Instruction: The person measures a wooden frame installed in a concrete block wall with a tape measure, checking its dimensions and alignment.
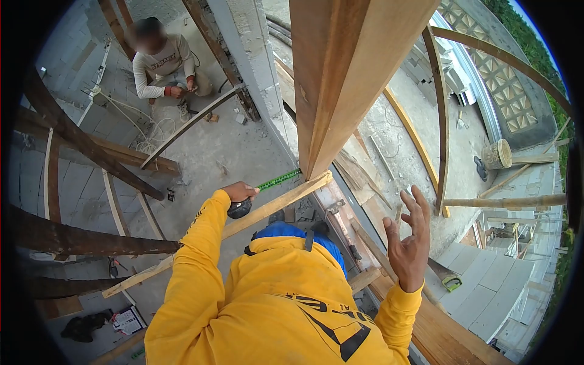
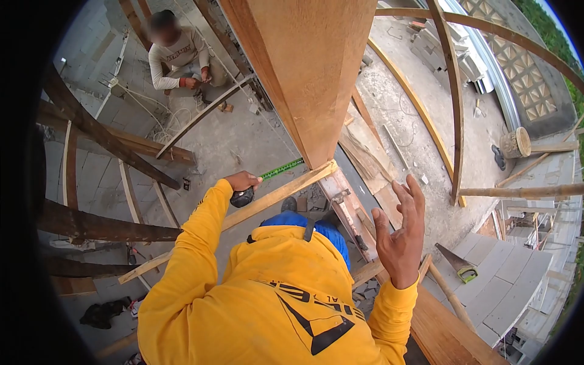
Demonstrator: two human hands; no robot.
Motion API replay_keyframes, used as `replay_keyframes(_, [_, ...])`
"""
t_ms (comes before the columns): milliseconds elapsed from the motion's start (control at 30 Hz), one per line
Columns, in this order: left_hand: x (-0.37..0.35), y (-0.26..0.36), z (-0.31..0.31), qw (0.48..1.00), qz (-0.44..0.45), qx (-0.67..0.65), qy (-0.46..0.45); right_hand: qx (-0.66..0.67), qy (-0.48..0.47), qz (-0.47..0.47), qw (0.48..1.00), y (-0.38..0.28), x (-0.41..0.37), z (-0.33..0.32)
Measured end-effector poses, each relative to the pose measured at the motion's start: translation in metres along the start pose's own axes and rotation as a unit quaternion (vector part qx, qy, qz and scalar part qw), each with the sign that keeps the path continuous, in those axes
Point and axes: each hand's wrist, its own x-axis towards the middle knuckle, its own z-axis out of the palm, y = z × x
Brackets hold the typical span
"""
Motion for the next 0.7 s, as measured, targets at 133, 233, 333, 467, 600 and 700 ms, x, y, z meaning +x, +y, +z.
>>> replay_keyframes(133, [-0.0005, 0.0016, -0.0017, 1.000, -0.005, -0.003, -0.004, 0.001, -0.005, -0.001, 1.000, -0.0018, 0.0031, 0.0012])
replay_keyframes(233, [-0.0044, 0.0055, -0.0024, 1.000, -0.014, -0.007, -0.005, -0.005, -0.006, -0.002, 1.000, -0.0030, 0.0045, 0.0020])
replay_keyframes(333, [-0.0068, 0.0073, -0.0021, 1.000, -0.018, -0.016, -0.004, -0.001, -0.008, -0.001, 1.000, -0.0034, 0.0051, 0.0026])
replay_keyframes(467, [-0.0064, 0.0069, -0.0018, 0.999, -0.023, -0.028, -0.006, -0.002, -0.009, -0.005, 1.000, -0.0018, 0.0061, 0.0037])
replay_keyframes(600, [-0.0004, 0.0003, -0.0014, 0.999, -0.015, -0.037, -0.012, -0.003, -0.011, -0.007, 1.000, -0.0020, 0.0069, 0.0044])
replay_keyframes(700, [-0.0002, 0.0003, -0.0017, 0.999, -0.011, -0.030, -0.010, -0.004, -0.012, -0.008, 1.000, -0.0015, 0.0075, 0.0048])
